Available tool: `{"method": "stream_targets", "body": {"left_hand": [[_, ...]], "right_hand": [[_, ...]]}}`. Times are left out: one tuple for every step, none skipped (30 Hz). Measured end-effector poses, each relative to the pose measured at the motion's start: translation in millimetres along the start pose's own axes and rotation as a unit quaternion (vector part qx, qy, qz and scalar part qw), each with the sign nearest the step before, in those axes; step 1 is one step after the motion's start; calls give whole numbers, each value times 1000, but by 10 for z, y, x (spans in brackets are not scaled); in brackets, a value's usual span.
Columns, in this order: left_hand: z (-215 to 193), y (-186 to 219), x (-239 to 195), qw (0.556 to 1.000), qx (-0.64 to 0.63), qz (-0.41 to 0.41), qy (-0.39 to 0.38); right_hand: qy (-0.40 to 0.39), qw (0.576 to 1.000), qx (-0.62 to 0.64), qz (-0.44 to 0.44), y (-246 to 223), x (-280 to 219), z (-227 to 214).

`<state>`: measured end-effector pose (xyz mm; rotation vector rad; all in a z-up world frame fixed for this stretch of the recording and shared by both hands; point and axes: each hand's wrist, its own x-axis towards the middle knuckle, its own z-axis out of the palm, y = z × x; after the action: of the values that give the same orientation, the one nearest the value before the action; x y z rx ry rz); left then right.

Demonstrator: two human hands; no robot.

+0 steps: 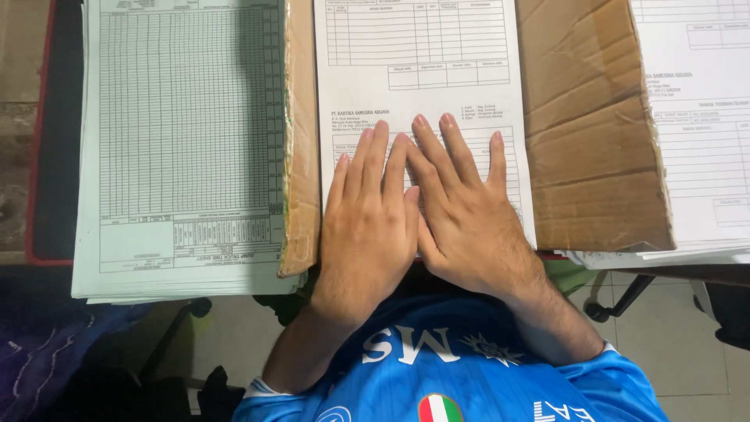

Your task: Organizing and smoothing out stacks of printed forms in a box and on a table

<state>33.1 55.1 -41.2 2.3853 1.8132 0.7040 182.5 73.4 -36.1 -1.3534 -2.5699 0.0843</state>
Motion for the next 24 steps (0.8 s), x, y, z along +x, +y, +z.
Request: {"method": "stream_targets", "body": {"left_hand": [[45,-11,2,1000,3,-11,-9],[56,-27,1,1000,3,-10,-10],[67,-45,-4,1000,15,-12,-19],[83,-52,-15,999,24,-15,-26],[85,-37,-17,999,23,-16,-27],[81,-33,-14,999,42,-16,-31],[74,-29,-10,997,60,-16,-35],[63,-27,-6,997,61,-15,-32],[56,-25,-1,997,69,-18,-36],[54,-14,-6,996,75,-20,-41],[56,-12,-3,996,74,-19,-40],[58,-10,-3,995,86,-19,-40],[62,-10,-3,994,97,-19,-39],[59,-8,-3,994,95,-21,-40],[57,-6,-3,994,93,-25,-45],[58,-2,2,994,90,-29,-50],[51,0,-2,994,88,-30,-50],[43,-5,-1,995,88,-25,-48],[33,-7,1,995,89,-19,-45],[27,-3,3,995,89,-21,-46],[19,3,3,995,82,-23,-50],[13,3,11,995,75,-25,-52],[30,-4,6,995,76,-27,-51],[44,-12,6,995,79,-25,-57]], "right_hand": [[3,1000,0,-2,-6,3,-12],[3,1000,0,-1,-1,6,-28],[-6,1000,7,-3,1,7,-42],[-16,1000,13,-8,9,2,-62],[-18,1000,12,-8,29,-16,-78],[-24,999,23,-15,46,-17,-91],[-29,999,35,-22,61,-17,-108],[-28,999,34,-23,75,-35,-112],[-31,999,31,-26,92,-52,-115],[-36,999,28,-27,107,-85,-118],[-36,999,27,-27,108,-124,-140],[-38,999,26,-23,109,-162,-162],[-40,999,25,-19,108,-199,-181],[-42,999,25,-20,100,-257,-205],[-47,999,21,-16,92,-315,-229],[-51,998,16,-11,89,-372,-254],[-53,998,14,-12,84,-408,-286],[-58,998,19,-10,79,-435,-312],[-62,998,23,-8,75,-464,-341],[-62,998,24,-9,66,-444,-358],[-68,998,11,-4,56,-424,-377],[-72,997,-2,0,48,-396,-393],[-72,997,-2,-2,50,-350,-379],[-72,997,-8,-2,54,-298,-369]]}}
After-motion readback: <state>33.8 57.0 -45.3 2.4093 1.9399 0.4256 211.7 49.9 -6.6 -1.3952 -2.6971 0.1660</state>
